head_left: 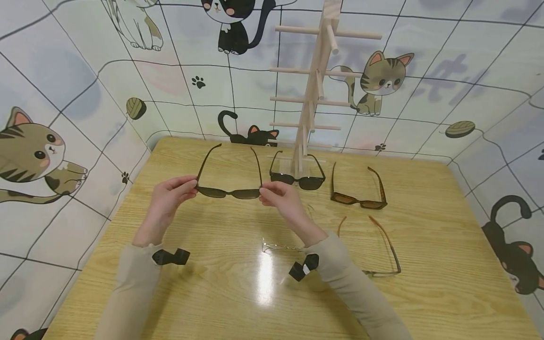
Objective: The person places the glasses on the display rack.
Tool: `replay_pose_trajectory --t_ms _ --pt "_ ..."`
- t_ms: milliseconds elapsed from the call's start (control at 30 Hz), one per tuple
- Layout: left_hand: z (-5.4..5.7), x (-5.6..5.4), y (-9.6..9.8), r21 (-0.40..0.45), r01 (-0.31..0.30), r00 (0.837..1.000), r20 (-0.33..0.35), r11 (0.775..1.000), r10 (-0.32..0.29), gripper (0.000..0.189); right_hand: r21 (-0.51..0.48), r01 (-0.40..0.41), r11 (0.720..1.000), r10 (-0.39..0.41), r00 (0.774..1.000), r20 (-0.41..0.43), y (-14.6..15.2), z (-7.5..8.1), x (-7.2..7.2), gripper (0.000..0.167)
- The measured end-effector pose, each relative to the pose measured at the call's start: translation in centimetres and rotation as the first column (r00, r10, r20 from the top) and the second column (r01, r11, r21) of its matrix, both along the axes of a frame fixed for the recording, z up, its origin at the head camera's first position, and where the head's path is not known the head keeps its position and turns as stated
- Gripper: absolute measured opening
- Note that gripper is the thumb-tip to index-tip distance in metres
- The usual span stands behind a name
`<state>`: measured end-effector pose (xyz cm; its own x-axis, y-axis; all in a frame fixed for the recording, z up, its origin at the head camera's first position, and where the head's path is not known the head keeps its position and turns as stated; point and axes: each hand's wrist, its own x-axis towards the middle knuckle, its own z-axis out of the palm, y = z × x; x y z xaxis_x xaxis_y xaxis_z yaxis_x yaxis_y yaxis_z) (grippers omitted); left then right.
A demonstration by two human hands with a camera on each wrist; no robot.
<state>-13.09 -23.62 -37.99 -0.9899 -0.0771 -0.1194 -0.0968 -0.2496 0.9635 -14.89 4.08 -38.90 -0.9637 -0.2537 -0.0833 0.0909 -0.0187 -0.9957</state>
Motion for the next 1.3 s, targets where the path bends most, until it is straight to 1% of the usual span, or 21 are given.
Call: replay_pose_trajectory --t_ms 300,500,700,833,933,1100,1200,1300 --pt "0.4 0.1 1.5 -0.075 -0.005 1.0 -0.024 0.997 0.003 0.01 0.007 0.002 1.0 -0.002 1.0 0.001 1.7 0.4 1.1 0.028" --pt "0.4 -0.1 2.9 -0.12 0.014 0.999 -0.042 0.993 -0.019 0.008 0.002 0.027 1.0 -0.027 1.0 -0.011 3.3 0.4 1.7 0.027" --pt "0.4 -0.3 4.3 -0.189 0.02 0.999 -0.04 0.982 -0.028 0.023 -0.003 0.043 0.999 -0.043 0.998 -0.034 4.6 0.4 2.0 0.027" --pt "0.7 -0.5 5.3 -0.209 0.034 0.998 -0.045 0.977 -0.044 0.031 -0.003 0.057 0.998 -0.057 0.997 -0.044 5.6 0.5 2.2 0.026" --pt "0.9 -0.6 6.0 -0.209 0.046 0.997 -0.044 0.977 -0.057 0.033 -0.002 0.073 0.997 -0.073 0.996 -0.051 6.3 0.6 2.4 0.025" --pt "0.9 -1.0 7.3 -0.219 0.061 0.997 -0.033 0.974 -0.07 0.032 -0.008 0.091 0.996 -0.091 0.994 -0.061 7.4 0.7 2.7 0.025" --pt "0.9 -1.3 7.9 -0.228 0.08 0.996 -0.025 0.97 -0.088 0.032 -0.003 0.102 0.995 -0.102 0.993 -0.065 8.1 0.7 2.7 0.026" --pt "0.9 -1.5 8.6 -0.221 0.092 0.995 -0.024 0.971 -0.099 0.031 -0.004 0.117 0.993 -0.117 0.991 -0.066 8.8 0.7 2.7 0.026"
